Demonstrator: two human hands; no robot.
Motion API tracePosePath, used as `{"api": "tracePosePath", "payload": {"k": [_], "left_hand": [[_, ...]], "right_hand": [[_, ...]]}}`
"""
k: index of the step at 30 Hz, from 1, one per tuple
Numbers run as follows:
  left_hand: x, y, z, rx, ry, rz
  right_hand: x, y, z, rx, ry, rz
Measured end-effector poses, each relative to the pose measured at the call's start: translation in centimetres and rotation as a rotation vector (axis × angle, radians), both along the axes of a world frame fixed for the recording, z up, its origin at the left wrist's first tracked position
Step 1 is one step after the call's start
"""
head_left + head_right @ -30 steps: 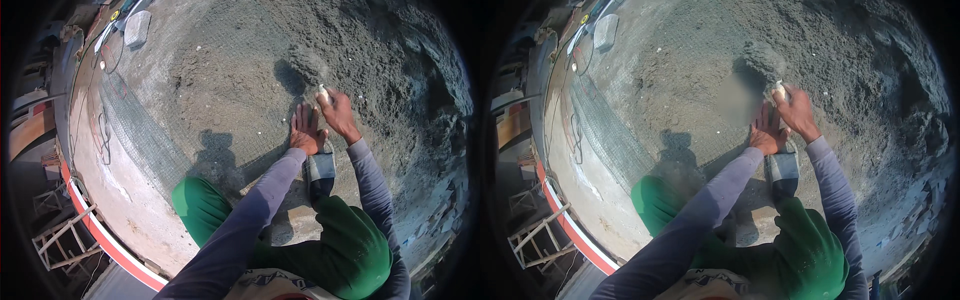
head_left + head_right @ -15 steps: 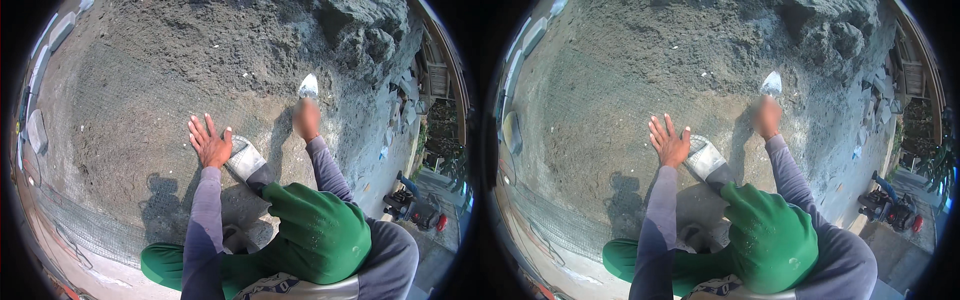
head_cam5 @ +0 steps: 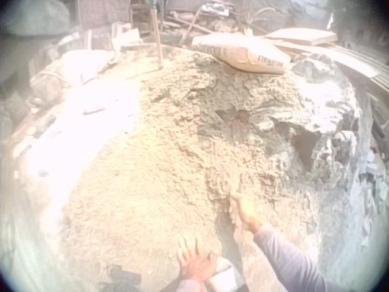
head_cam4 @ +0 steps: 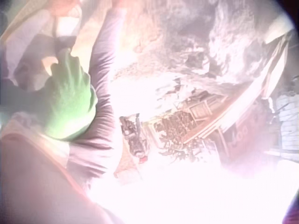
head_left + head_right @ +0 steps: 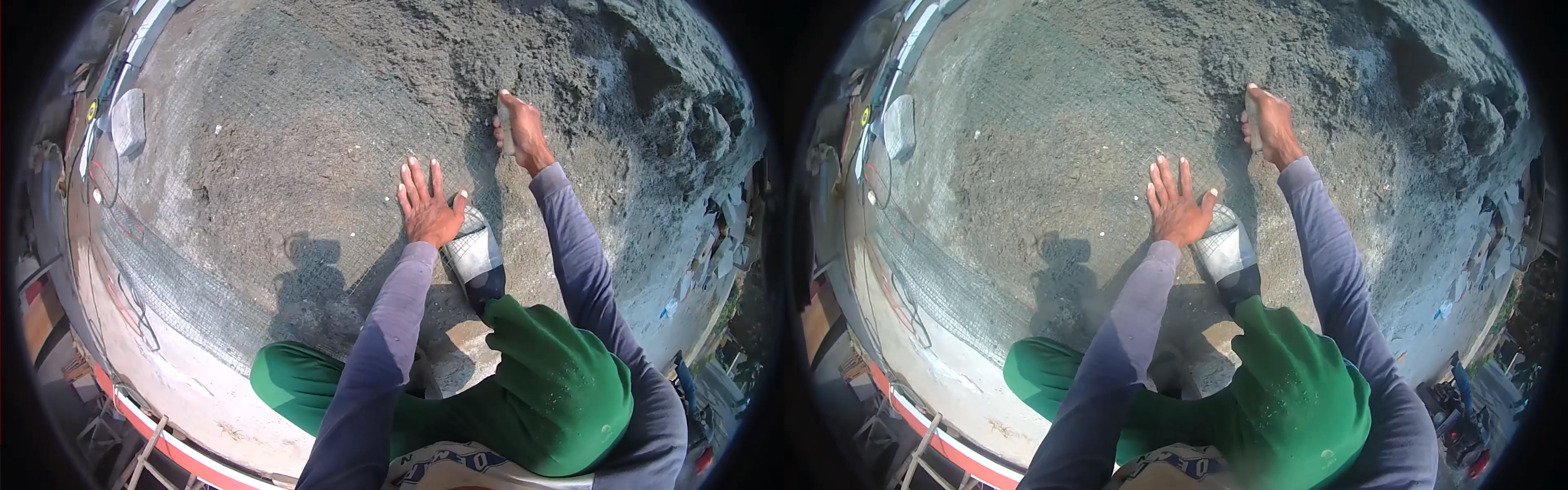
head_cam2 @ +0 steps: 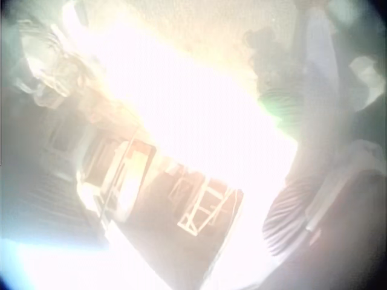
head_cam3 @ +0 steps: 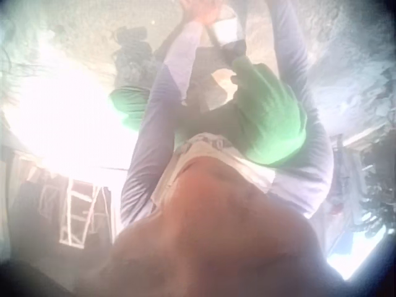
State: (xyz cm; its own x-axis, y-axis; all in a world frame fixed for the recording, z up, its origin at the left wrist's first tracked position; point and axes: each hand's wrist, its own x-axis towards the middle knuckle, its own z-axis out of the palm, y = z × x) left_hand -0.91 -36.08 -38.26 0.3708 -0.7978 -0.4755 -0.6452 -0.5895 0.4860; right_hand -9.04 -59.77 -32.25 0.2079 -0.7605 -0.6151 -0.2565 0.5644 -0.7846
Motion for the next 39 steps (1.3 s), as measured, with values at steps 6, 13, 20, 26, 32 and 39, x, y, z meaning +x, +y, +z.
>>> {"api": "tracePosePath", "payload": {"k": [6, 13, 20, 26, 32, 39], "left_hand": [[-0.1, 0.1, -0.2, -0.027, -0.029, 0.009], [0.3, 0.9, -1.1, 0.134, -0.009, -0.103], [-0.6, 0.2, -0.1, -0.007, -0.016, 0.022], [-0.3, 0.3, -0.5, -0.006, -0.028, 0.019], [0.2, 0.1, 0.3, 0.027, 0.015, 0.026], [0.5, 0.6, -0.4, -0.002, 0.037, 0.048]], "right_hand": [[4.3, 3.4, 2.1, -0.367, 0.213, 0.373], [9.0, 11.0, 5.6, -0.744, 0.285, 0.843], [-7.9, 2.9, 1.9, -0.318, 0.121, -0.224], [-8.4, 4.5, 3.7, 0.311, -0.024, 0.414], [-2.7, -1.9, -0.5, 0.086, -0.013, 0.141], [-5.0, -4.8, -0.6, -0.156, 0.157, 0.06]]}}
